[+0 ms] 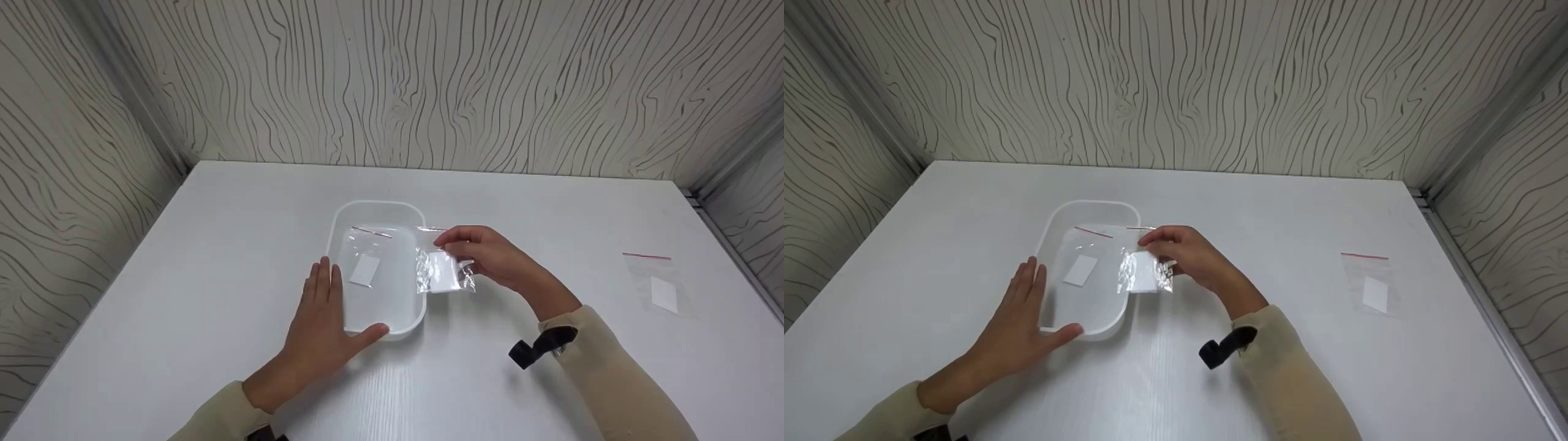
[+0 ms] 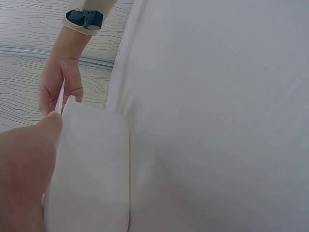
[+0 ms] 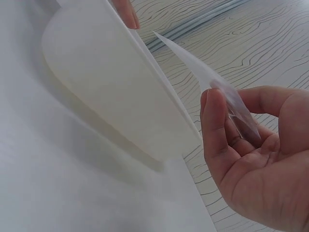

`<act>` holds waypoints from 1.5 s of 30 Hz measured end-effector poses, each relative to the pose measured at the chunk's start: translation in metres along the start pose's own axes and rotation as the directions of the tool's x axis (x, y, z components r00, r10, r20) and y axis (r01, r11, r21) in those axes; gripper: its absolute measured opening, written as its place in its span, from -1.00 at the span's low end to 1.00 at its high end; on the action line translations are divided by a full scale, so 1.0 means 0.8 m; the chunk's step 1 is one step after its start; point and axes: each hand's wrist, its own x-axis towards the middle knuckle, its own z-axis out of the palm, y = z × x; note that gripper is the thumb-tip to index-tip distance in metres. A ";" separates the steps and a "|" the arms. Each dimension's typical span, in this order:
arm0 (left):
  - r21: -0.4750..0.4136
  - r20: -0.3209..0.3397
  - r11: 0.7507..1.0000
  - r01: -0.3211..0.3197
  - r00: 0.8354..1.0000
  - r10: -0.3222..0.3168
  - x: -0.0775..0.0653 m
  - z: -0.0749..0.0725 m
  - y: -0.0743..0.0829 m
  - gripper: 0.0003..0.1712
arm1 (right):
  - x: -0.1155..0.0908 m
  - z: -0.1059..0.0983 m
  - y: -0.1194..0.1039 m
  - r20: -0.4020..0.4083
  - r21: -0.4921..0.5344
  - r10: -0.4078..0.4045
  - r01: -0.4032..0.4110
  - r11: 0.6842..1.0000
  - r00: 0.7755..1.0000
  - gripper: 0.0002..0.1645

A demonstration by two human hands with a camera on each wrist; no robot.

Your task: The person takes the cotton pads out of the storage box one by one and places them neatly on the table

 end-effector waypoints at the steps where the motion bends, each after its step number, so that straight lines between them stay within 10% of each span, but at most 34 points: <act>1: 0.002 -0.002 1.000 -0.003 1.000 0.003 0.000 0.000 0.000 0.40 | -0.001 -0.001 0.000 0.000 0.004 0.000 0.000 1.000 1.000 -0.65; 45: -0.008 0.015 1.000 0.020 1.000 -0.020 -0.002 -0.001 0.000 0.44 | -0.049 -0.062 0.022 -0.054 -0.030 0.034 -0.036 0.999 0.998 -0.76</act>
